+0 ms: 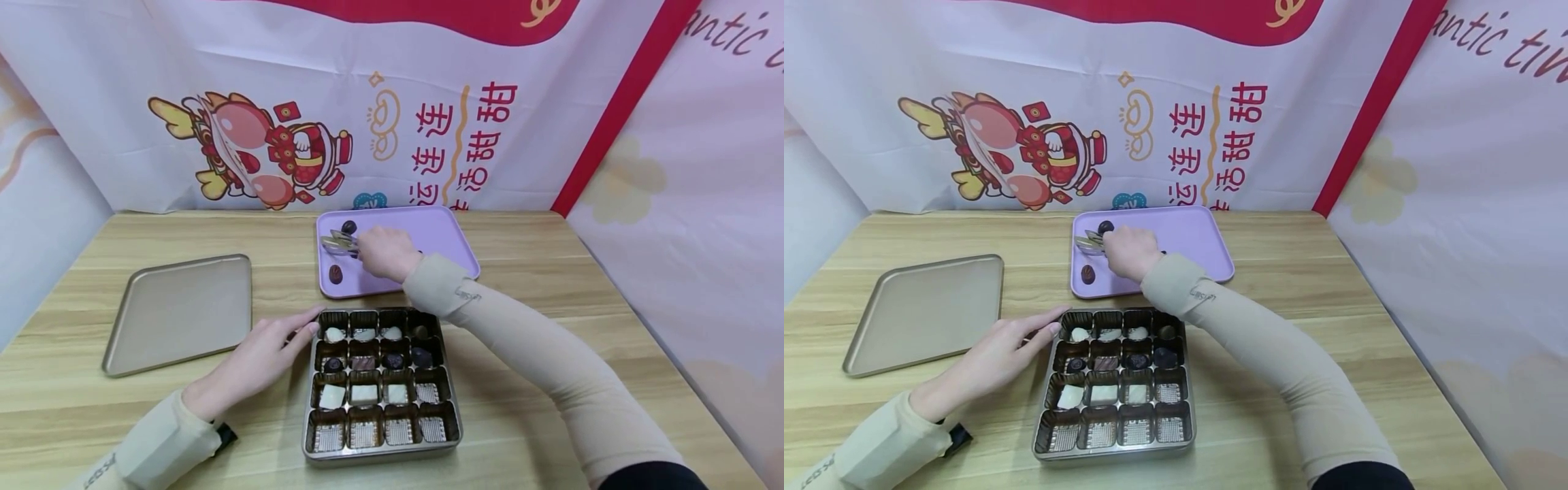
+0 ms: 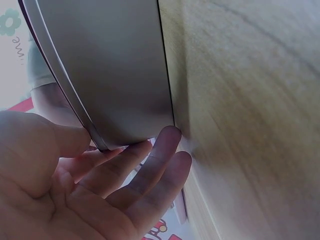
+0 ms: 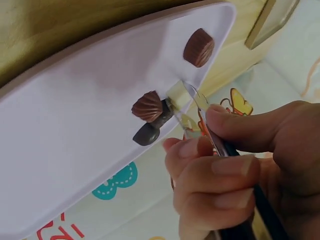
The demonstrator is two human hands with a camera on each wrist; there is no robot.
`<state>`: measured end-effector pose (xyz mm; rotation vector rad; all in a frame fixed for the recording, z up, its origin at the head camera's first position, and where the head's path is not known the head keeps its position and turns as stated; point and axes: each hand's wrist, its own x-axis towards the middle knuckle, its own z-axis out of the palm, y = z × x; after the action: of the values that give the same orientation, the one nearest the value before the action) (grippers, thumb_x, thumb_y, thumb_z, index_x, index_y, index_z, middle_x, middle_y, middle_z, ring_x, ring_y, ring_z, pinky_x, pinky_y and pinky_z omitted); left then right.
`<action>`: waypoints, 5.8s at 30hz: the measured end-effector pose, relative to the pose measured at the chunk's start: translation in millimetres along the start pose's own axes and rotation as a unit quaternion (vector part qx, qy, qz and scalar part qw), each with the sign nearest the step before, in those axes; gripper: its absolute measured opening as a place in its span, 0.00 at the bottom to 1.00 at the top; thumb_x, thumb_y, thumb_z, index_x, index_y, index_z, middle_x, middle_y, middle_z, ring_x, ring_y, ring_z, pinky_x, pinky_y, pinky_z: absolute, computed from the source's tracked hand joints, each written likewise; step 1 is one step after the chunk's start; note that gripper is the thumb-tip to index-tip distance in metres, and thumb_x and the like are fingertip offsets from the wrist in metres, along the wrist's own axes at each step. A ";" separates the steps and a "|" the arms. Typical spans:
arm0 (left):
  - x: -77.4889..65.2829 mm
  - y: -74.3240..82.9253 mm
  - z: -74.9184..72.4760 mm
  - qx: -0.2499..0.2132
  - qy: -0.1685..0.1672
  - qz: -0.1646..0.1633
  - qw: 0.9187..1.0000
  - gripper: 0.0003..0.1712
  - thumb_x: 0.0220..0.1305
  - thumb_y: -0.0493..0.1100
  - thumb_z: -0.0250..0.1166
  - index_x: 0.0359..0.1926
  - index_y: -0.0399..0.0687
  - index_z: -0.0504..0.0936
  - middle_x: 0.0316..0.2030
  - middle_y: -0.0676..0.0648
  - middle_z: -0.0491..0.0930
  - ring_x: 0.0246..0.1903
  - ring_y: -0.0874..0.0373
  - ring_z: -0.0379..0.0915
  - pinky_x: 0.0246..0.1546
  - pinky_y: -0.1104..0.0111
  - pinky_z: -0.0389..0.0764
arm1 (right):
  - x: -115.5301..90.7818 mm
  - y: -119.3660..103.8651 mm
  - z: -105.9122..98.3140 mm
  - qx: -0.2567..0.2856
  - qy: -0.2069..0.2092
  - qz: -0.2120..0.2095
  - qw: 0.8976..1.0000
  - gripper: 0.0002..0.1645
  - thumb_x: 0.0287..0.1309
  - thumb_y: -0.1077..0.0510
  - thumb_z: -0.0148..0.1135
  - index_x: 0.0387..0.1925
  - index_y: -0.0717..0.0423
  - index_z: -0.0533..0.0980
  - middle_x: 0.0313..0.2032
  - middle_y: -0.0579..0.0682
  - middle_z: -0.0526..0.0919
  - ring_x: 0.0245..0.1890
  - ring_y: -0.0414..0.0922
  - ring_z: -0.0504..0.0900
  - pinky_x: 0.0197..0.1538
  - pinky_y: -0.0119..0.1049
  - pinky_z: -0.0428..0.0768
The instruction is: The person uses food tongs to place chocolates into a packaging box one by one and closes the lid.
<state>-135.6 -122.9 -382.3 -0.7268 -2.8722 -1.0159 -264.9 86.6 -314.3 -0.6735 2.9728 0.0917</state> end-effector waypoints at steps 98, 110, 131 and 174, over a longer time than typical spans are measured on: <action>-2.1 4.0 -1.2 0.002 0.001 -0.002 1.000 0.26 0.77 0.52 0.50 0.71 0.49 0.68 0.21 0.46 0.76 0.30 0.54 0.79 0.58 0.47 0.71 | -223.5 141.4 -22.8 0.099 0.103 -0.353 0.925 0.08 0.62 0.51 0.68 0.35 0.39 0.74 0.24 0.28 0.67 0.22 0.25 0.63 0.27 0.19 0.67; -2.1 3.8 -2.4 0.004 -0.005 -0.006 1.000 0.27 0.77 0.52 0.50 0.71 0.49 0.67 0.17 0.53 0.67 0.35 0.52 0.79 0.58 0.47 0.71 | -240.8 120.3 -24.3 0.021 0.106 -0.327 0.939 0.15 0.64 0.47 0.65 0.28 0.38 0.66 0.21 0.28 0.55 0.18 0.27 0.56 0.23 0.20 0.62; -1.3 0.5 -0.6 0.000 0.002 -0.001 1.000 0.27 0.77 0.52 0.50 0.71 0.48 0.68 0.57 0.34 0.76 0.49 0.49 0.78 0.59 0.47 0.69 | -226.6 123.4 -26.7 0.046 0.102 -0.324 0.940 0.11 0.63 0.44 0.65 0.32 0.40 0.72 0.20 0.28 0.60 0.19 0.28 0.61 0.23 0.24 0.67; -1.4 4.9 -2.0 -0.006 -0.015 -0.027 1.000 0.26 0.77 0.51 0.51 0.72 0.52 0.66 0.13 0.53 0.62 0.09 0.65 0.52 0.43 0.58 0.78 | -22.7 93.0 18.3 0.038 0.054 -0.082 0.994 0.12 0.63 0.50 0.65 0.29 0.54 0.82 0.19 0.44 0.76 0.21 0.44 0.73 0.28 0.41 0.74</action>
<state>-132.5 -121.4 -378.0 -0.6755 -2.9283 -1.0376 -283.3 181.5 -326.6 -0.9382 2.9882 -0.0706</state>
